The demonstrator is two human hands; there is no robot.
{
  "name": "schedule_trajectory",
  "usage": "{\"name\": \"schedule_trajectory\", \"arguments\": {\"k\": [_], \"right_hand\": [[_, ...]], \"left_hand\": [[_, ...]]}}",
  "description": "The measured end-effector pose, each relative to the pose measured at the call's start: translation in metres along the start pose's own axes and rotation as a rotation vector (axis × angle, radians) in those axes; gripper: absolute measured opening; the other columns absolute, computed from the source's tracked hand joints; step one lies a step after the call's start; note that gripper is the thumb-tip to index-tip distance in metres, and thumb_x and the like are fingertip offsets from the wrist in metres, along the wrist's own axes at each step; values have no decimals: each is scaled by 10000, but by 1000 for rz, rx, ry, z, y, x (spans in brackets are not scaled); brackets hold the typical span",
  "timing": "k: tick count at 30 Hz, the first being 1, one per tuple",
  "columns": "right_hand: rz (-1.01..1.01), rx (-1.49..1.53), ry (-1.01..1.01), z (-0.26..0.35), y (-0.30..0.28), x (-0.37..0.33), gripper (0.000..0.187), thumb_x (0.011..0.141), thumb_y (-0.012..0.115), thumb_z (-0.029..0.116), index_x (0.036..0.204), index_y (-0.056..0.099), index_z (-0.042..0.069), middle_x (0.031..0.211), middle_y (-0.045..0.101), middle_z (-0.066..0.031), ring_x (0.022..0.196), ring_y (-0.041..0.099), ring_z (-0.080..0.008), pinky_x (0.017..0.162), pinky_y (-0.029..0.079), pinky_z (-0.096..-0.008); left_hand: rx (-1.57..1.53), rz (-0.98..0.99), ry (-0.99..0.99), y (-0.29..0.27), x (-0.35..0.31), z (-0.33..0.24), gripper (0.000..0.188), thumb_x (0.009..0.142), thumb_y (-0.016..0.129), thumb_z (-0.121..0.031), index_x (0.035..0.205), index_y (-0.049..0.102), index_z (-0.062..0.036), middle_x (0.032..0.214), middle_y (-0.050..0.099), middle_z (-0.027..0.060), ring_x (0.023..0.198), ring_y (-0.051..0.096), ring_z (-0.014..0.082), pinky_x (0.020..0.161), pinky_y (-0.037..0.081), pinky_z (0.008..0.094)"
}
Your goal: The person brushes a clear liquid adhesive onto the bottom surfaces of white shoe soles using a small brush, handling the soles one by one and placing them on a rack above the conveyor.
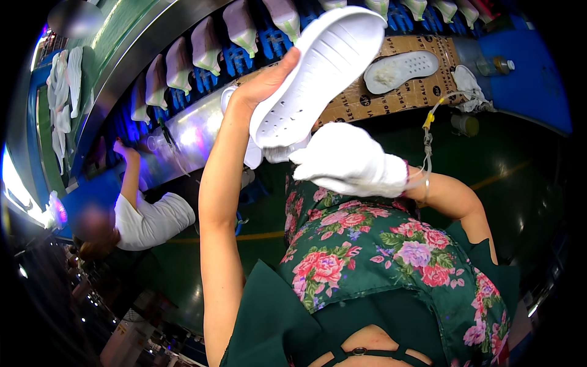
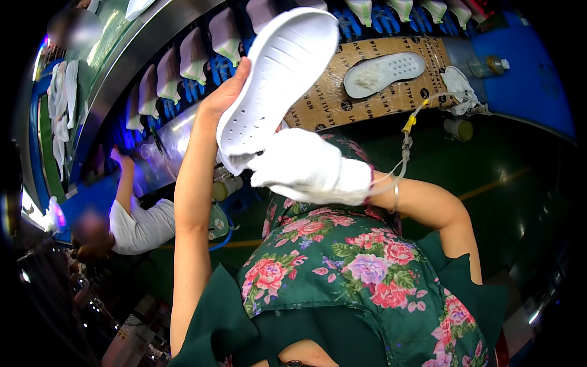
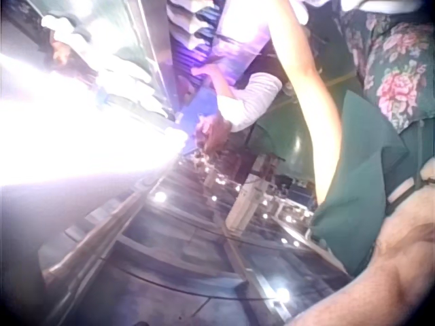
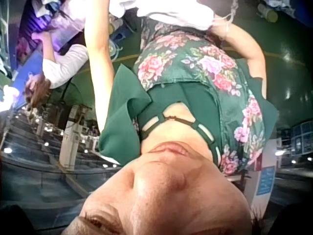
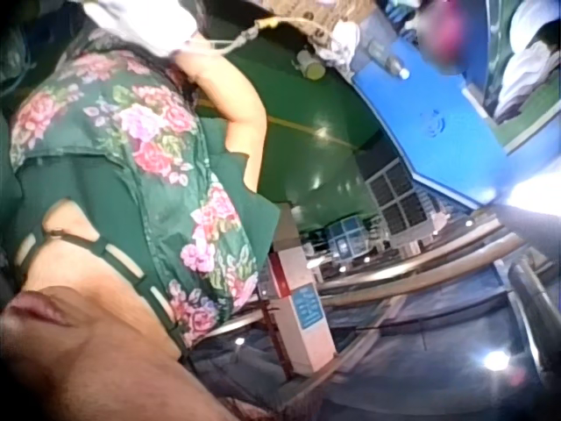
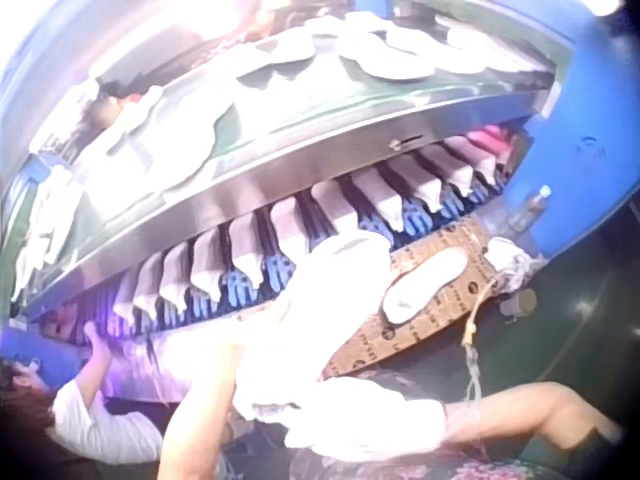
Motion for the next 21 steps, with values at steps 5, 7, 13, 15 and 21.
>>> {"name": "schedule_trajectory", "arguments": {"k": [5, 7, 13, 15, 21], "right_hand": [[23, -36, 16, -14, -13, -3, 242, 764, 785, 110, 996, 748, 168, 1009, 736, -35, 910, 696, -266, 771, 552, -384], [83, -78, -19, -13, -12, -2, 292, 747, 803, 94, 1027, 748, 159, 1017, 732, -53, 873, 685, -260, 744, 538, -378], [141, 63, 150, -19, -24, 5, 233, 741, 796, 53, 963, 758, 111, 960, 739, -93, 831, 692, -285, 741, 534, -374], [112, 253, 345, -17, -31, -5, 212, 744, 781, 22, 953, 758, 55, 937, 747, -122, 831, 702, -267, 777, 537, -356], [-358, 292, 615, -79, -72, -49, 184, 843, 695, -50, 1024, 724, -69, 1017, 735, -133, 841, 672, -162, 758, 527, -279]], "left_hand": [[241, -1, 100, 15, 4, -17, 850, 874, 522, -761, 1317, 661, -50, 1247, 667, 227, 1125, 665, 294, 880, 558, 397], [450, -46, -24, 11, 2, -20, 946, 855, 444, -836, 1332, 651, -45, 1324, 614, 255, 1229, 596, 332, 996, 485, 438], [497, -18, 101, 6, 3, -23, 882, 954, 394, -751, 1515, 443, -72, 1502, 482, 175, 1328, 500, 249, 1104, 402, 366], [19, 168, -80, 14, 9, -2, 846, 990, 378, -694, 1463, 473, 1, 1462, 518, 203, 1317, 534, 256, 1094, 444, 382], [-705, 411, 304, 42, 20, 66, 778, 999, 363, -680, 1385, 550, -31, 1339, 605, 187, 1173, 627, 278, 996, 523, 411]]}}
Point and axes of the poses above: each hand's wrist, its own x-axis towards the middle knuckle, its own y-axis out of the palm, z = x × y, the point moved 4 cm from there along x, towards the middle knuckle
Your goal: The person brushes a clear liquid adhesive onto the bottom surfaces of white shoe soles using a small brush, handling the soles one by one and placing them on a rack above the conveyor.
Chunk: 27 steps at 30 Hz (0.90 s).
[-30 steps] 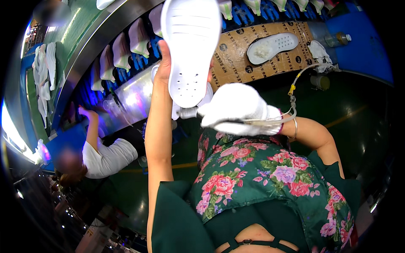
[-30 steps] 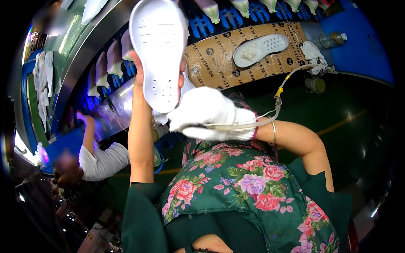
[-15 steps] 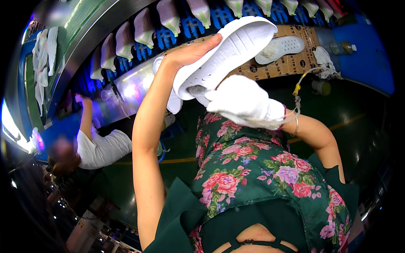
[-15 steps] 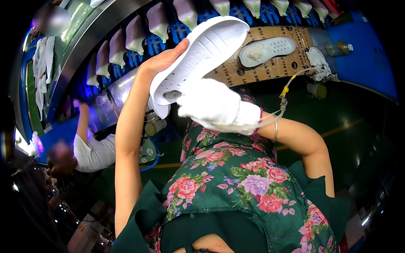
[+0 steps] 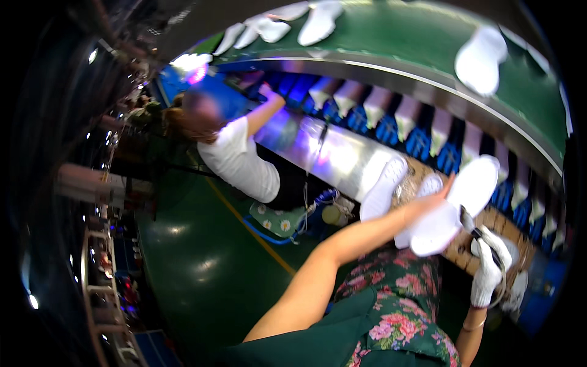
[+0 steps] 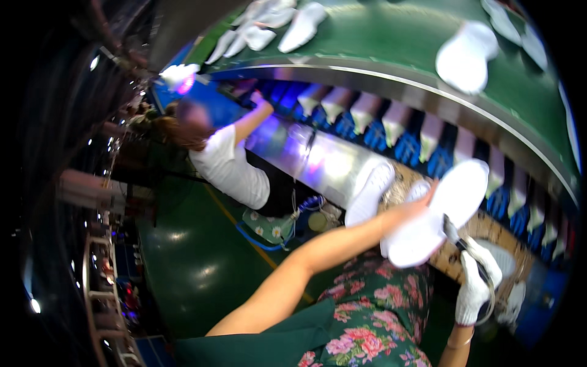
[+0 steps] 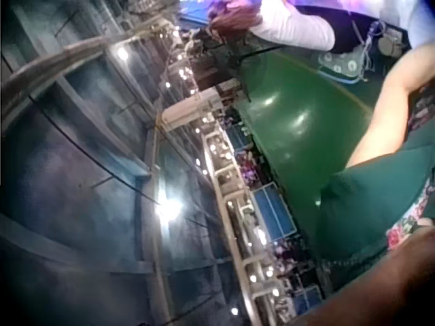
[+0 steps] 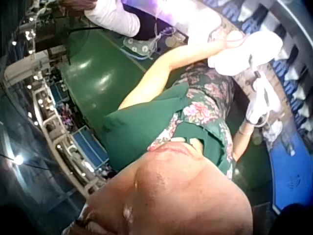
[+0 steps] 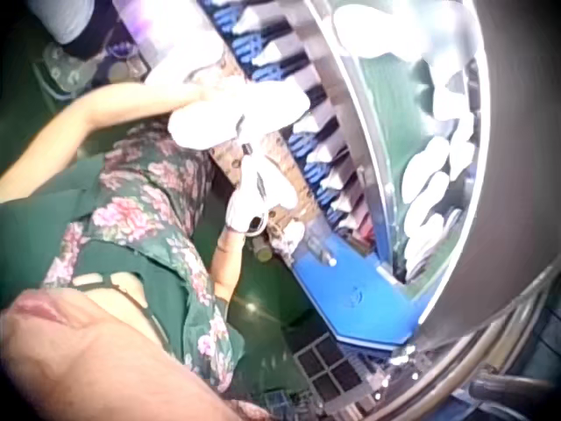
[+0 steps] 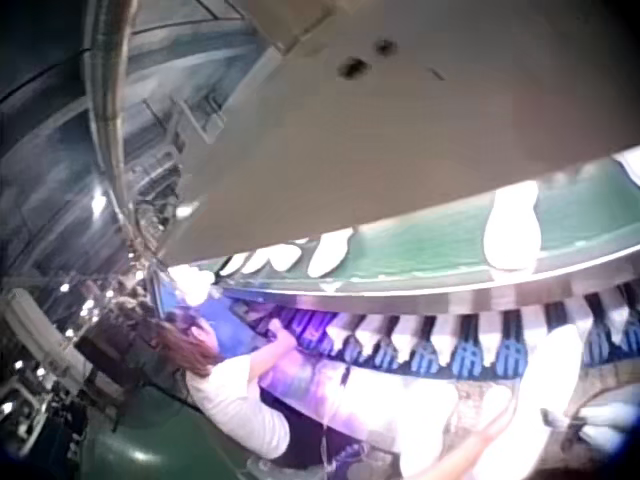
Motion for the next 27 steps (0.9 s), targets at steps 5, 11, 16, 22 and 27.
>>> {"name": "schedule_trajectory", "arguments": {"k": [5, 11, 16, 22, 27], "right_hand": [[101, -154, -115, -7, -9, 33, 147, 852, 703, -70, 997, 722, -50, 1010, 730, -116, 875, 668, -167, 811, 513, -287], [214, -303, -325, 33, 12, 32, 119, 739, 753, -59, 844, 717, -17, 871, 738, -130, 793, 687, -214, 769, 521, -321], [225, -300, -413, 44, 14, 8, 147, 740, 757, -40, 863, 706, 23, 854, 709, -125, 793, 678, -244, 746, 520, -336], [176, -298, -424, 59, 24, -5, 144, 752, 750, -35, 878, 702, 15, 835, 686, -117, 786, 660, -250, 747, 516, -352], [94, -242, -429, 65, 28, 6, 142, 752, 740, -47, 889, 734, -7, 867, 721, -152, 819, 687, -274, 783, 534, -361]], "left_hand": [[-174, -167, 177, 7, 17, 33, 554, 1061, 379, -468, 1276, 585, -1, 1175, 681, 168, 1037, 696, 299, 955, 564, 454], [194, -280, 50, 9, -12, 45, 443, 1045, 524, -319, 1440, 489, -122, 1303, 629, 102, 974, 696, 244, 784, 630, 392], [-304, -183, 372, 45, -26, 31, 491, 1041, 453, -482, 1459, 458, -225, 1371, 576, 110, 1135, 656, 299, 798, 630, 471], [-609, -169, 441, 58, -39, 53, 664, 966, 512, -496, 1459, 460, -54, 1306, 621, 207, 1106, 666, 366, 973, 527, 570], [-585, -124, 513, 35, -16, 75, 736, 967, 478, -552, 1509, 397, -61, 1416, 545, 201, 1238, 582, 373, 1099, 426, 556]]}}
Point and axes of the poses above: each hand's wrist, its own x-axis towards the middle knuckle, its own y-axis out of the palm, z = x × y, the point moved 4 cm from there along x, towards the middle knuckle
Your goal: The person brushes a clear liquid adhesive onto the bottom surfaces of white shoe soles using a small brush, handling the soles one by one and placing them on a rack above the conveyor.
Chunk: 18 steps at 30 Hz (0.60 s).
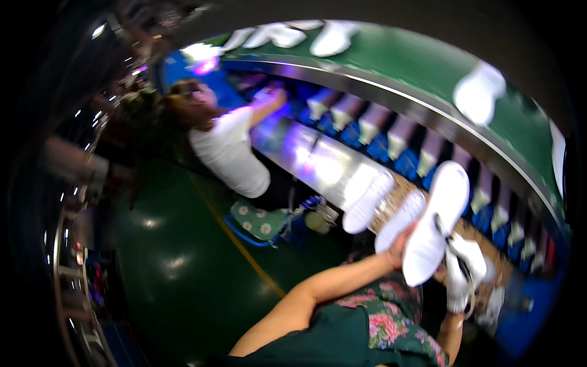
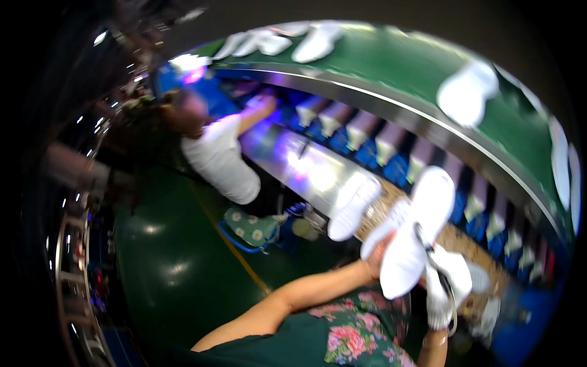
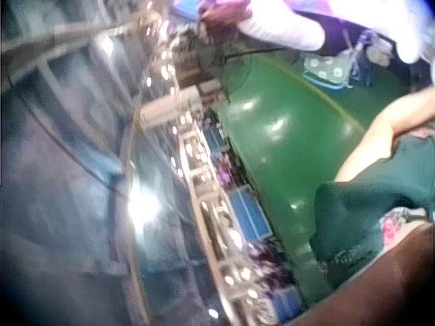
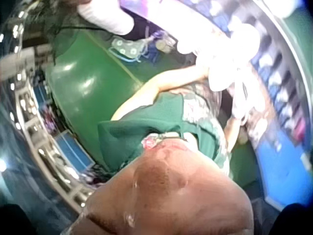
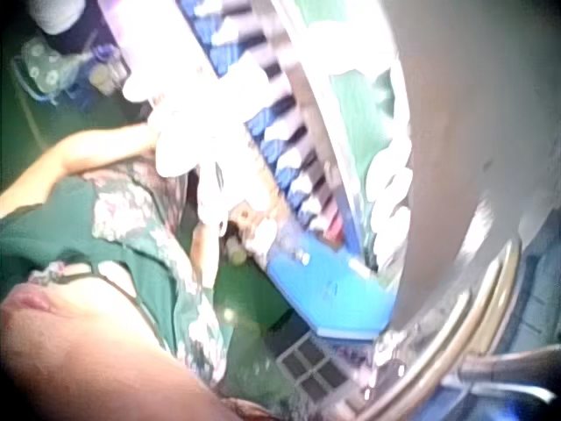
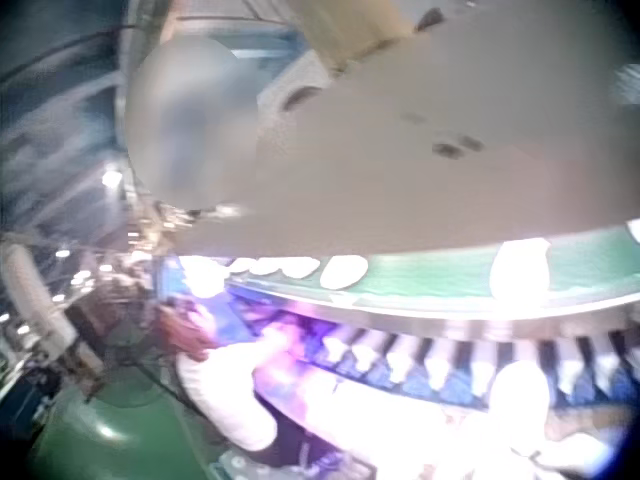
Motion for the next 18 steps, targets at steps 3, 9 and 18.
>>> {"name": "schedule_trajectory", "arguments": {"k": [3, 9, 18], "right_hand": [[34, -4, -40, 11, -9, 15, 152, 739, 760, -53, 880, 734, -4, 849, 720, -140, 771, 687, -264, 742, 540, -347], [-51, -84, -170, 10, -10, 32, 217, 710, 808, 23, 919, 777, 76, 890, 746, -92, 791, 708, -268, 731, 551, -353], [-56, -216, -146, -9, 2, 10, 359, 799, 737, 113, 1157, 747, 140, 1124, 732, -74, 1007, 687, -276, 897, 518, -395]], "left_hand": [[158, 15, 130, 32, 3, -11, 748, 967, 502, -625, 1492, 426, -98, 1397, 579, 150, 1268, 573, 344, 1110, 424, 523], [295, -232, 207, 31, 12, 1, 958, 872, 479, -795, 1565, 289, -162, 1502, 458, 127, 1366, 463, 346, 1158, 364, 523], [240, -210, 79, 17, 11, 37, 1000, 839, 539, -773, 1600, 221, -208, 1587, 362, 114, 1436, 388, 351, 1171, 344, 559]]}}
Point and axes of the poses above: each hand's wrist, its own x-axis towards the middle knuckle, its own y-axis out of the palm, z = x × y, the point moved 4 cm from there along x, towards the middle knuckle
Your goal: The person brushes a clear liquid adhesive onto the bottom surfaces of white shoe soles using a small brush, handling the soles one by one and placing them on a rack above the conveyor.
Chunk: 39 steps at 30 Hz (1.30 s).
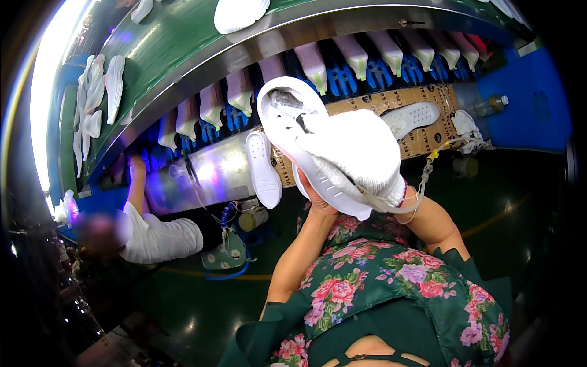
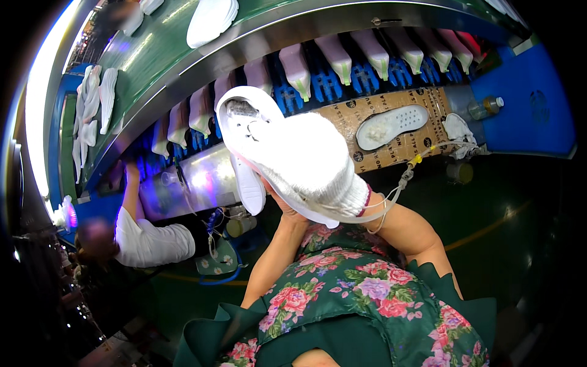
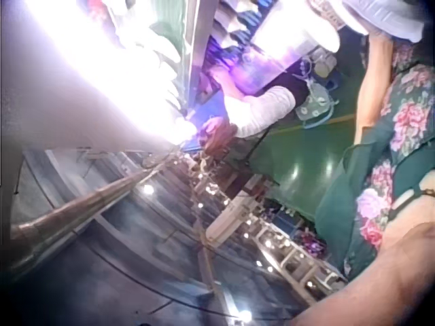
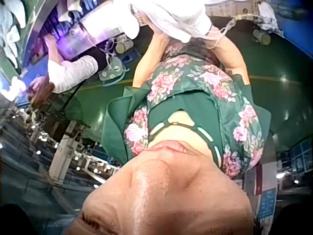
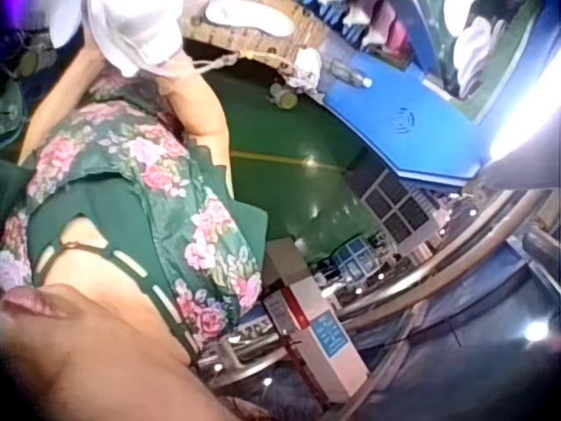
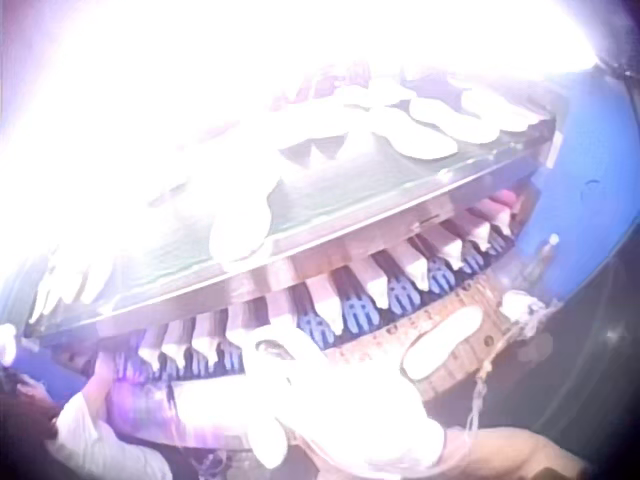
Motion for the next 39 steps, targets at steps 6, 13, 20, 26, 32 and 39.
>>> {"name": "schedule_trajectory", "arguments": {"k": [6, 13, 20, 26, 32, 39], "right_hand": [[-102, 90, 0, 21, 6, 10, 284, 771, 780, 48, 1047, 771, 115, 1004, 752, -89, 899, 722, -270, 776, 558, -386], [-291, 120, 81, 3, 17, -6, 323, 780, 787, 94, 1102, 764, 107, 1050, 750, -87, 933, 712, -257, 848, 552, -397], [-114, 149, 27, 23, 12, -5, 380, 805, 760, 126, 1184, 732, 110, 1118, 731, -104, 1017, 693, -274, 932, 515, -411], [-168, 115, 24, 17, 6, -5, 380, 805, 762, 124, 1184, 730, 105, 1106, 729, -111, 1010, 690, -283, 932, 513, -408], [-115, 285, 369, 6, 6, -21, 308, 803, 764, 93, 1110, 763, 95, 1056, 746, -102, 1022, 700, -278, 956, 513, -403], [-60, 203, 108, 14, -2, -13, 276, 791, 767, 97, 1067, 771, 82, 1044, 753, -111, 963, 718, -295, 867, 547, -399]], "left_hand": [[-5, 63, -15, -22, 3, 0, 945, 876, 509, -751, 1588, 248, -186, 1559, 395, 115, 1419, 412, 328, 1175, 351, 525], [19, 170, -62, -21, 17, -1, 756, 989, 461, -608, 1554, 304, -132, 1509, 445, 118, 1383, 453, 283, 1170, 374, 461], [46, 380, -150, 2, 28, 1, 752, 975, 432, -655, 1518, 349, -141, 1434, 492, 126, 1320, 491, 300, 1106, 422, 475], [54, 259, -94, -7, 25, 2, 799, 949, 440, -696, 1535, 328, -163, 1451, 486, 138, 1324, 495, 315, 1110, 421, 493], [45, 177, 11, 0, 26, -11, 848, 922, 448, -736, 1551, 308, -185, 1469, 480, 149, 1327, 499, 330, 1114, 421, 511], [19, 133, 91, 9, 24, -32, 905, 891, 457, -783, 1570, 284, -211, 1490, 473, 163, 1332, 503, 348, 1119, 420, 532]]}}
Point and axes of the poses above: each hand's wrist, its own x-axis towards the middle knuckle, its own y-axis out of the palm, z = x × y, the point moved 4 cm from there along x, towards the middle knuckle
